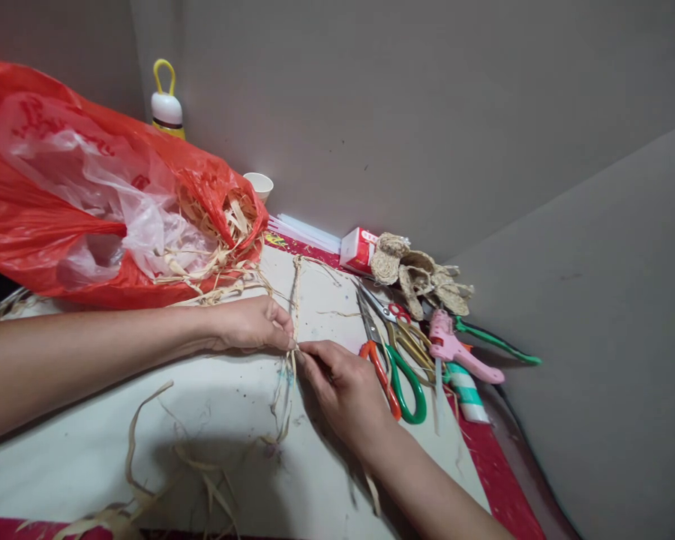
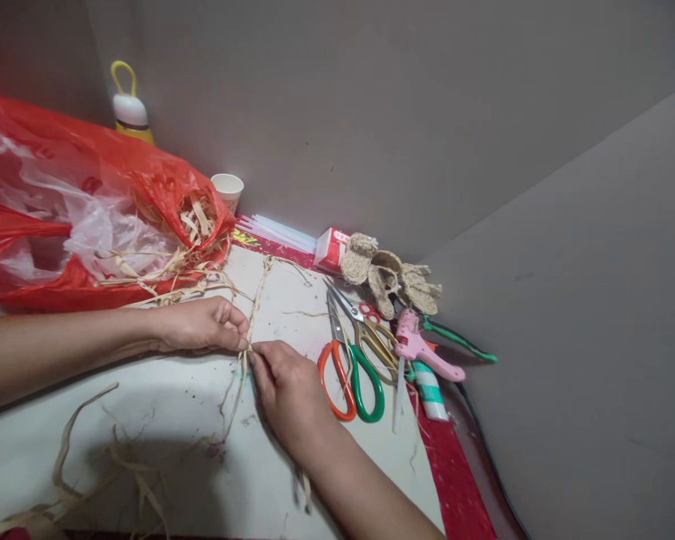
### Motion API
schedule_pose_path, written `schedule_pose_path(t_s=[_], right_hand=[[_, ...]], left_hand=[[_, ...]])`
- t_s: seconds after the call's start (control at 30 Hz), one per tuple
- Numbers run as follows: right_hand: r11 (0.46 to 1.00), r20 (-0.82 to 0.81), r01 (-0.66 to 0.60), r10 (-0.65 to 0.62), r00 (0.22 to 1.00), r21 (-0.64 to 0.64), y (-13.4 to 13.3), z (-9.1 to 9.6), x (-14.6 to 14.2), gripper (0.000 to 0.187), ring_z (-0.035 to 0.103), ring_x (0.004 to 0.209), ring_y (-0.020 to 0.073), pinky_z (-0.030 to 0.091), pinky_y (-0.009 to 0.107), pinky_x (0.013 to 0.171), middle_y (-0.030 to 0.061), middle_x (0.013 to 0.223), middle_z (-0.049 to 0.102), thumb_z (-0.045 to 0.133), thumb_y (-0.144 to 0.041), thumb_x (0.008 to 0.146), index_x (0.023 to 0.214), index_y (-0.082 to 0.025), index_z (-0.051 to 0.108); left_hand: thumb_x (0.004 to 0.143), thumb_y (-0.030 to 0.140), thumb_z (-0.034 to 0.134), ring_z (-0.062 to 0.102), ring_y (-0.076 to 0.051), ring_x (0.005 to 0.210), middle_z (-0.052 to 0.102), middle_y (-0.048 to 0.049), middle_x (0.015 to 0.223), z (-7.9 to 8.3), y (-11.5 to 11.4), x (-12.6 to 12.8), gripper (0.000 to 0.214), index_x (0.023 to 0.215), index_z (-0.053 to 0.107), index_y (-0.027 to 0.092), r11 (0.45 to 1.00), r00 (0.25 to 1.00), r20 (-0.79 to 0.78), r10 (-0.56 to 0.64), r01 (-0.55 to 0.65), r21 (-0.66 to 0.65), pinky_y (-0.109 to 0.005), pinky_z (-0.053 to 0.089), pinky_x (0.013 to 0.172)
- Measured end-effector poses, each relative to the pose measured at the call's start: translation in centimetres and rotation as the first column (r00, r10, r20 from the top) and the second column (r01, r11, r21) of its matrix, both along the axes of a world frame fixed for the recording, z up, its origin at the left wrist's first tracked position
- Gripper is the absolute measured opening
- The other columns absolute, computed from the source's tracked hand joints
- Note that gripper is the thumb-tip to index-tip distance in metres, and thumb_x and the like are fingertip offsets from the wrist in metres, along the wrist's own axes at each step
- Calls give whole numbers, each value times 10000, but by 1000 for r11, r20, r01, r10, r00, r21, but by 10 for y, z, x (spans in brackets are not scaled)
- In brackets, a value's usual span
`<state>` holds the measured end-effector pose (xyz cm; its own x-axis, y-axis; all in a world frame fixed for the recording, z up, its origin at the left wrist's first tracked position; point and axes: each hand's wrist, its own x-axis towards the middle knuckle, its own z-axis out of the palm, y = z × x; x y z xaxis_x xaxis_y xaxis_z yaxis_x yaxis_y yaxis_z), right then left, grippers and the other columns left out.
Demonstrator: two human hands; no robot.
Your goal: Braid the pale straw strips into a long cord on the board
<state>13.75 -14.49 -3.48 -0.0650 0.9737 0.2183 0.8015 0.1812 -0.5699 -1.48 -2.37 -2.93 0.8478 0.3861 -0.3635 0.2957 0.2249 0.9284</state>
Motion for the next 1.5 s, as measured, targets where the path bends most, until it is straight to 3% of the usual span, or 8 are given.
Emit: schedule_pose_path(t_s=[0.2,0.37,0.5,0.8,0.97,1.13,1.27,1.5], right_hand=[[1000,163,2,-1,987,-7,0,0,0,209,559,594,168,419,278,566,49,681,614,436,-206,906,775,-173,595],[998,75,1,4,997,-65,4,1,4,195,565,580,157,422,262,547,32,656,632,465,-201,893,746,-185,593],[996,12,-84,85,996,-40,6,5,8,148,634,681,165,471,260,625,52,771,704,510,-177,886,832,-180,648],[950,508,-286,187,841,123,4,-2,19,237,538,582,166,377,274,532,56,665,600,402,-138,933,909,-118,638],[939,599,-313,169,783,145,5,-2,20,265,470,558,165,319,288,512,38,621,543,393,-109,913,771,-147,613],[967,433,-221,148,889,123,6,0,12,288,437,547,148,327,279,545,19,599,514,402,-171,919,674,-175,552],[999,46,-30,30,999,19,6,-7,3,227,434,546,136,327,268,559,2,590,510,490,-226,854,635,-191,540],[955,-313,151,-229,922,-255,6,-4,-6,321,340,426,90,261,215,405,-46,469,414,513,-333,835,552,-184,493]], left_hand=[[664,312,664,294,-44,418,421,84,468,-1,0,0,207,649,536,150,992,999,24,-34,31,125,-182,203,417],[729,315,618,301,-58,487,373,80,515,0,2,-1,216,643,510,150,929,988,11,-151,138,343,-186,220,455],[746,305,610,299,-65,501,367,73,532,2,4,-2,202,658,511,152,915,979,15,-203,185,358,-191,217,459],[711,272,608,304,-60,482,404,67,511,1,4,-2,156,666,555,133,950,987,-4,-158,153,272,-183,213,451],[737,275,579,314,-62,492,409,67,529,1,2,0,153,667,558,140,945,986,41,-163,144,295,-183,228,465],[742,242,561,283,-62,488,362,73,518,2,1,0,157,628,494,157,922,987,57,-152,121,368,-183,217,458],[726,181,524,277,-65,507,328,71,524,1,1,0,171,581,435,166,866,982,41,-182,140,481,-188,226,472],[706,131,459,282,-65,515,292,74,517,-5,-10,1,185,554,363,176,774,993,5,-121,91,626,-202,211,484]])
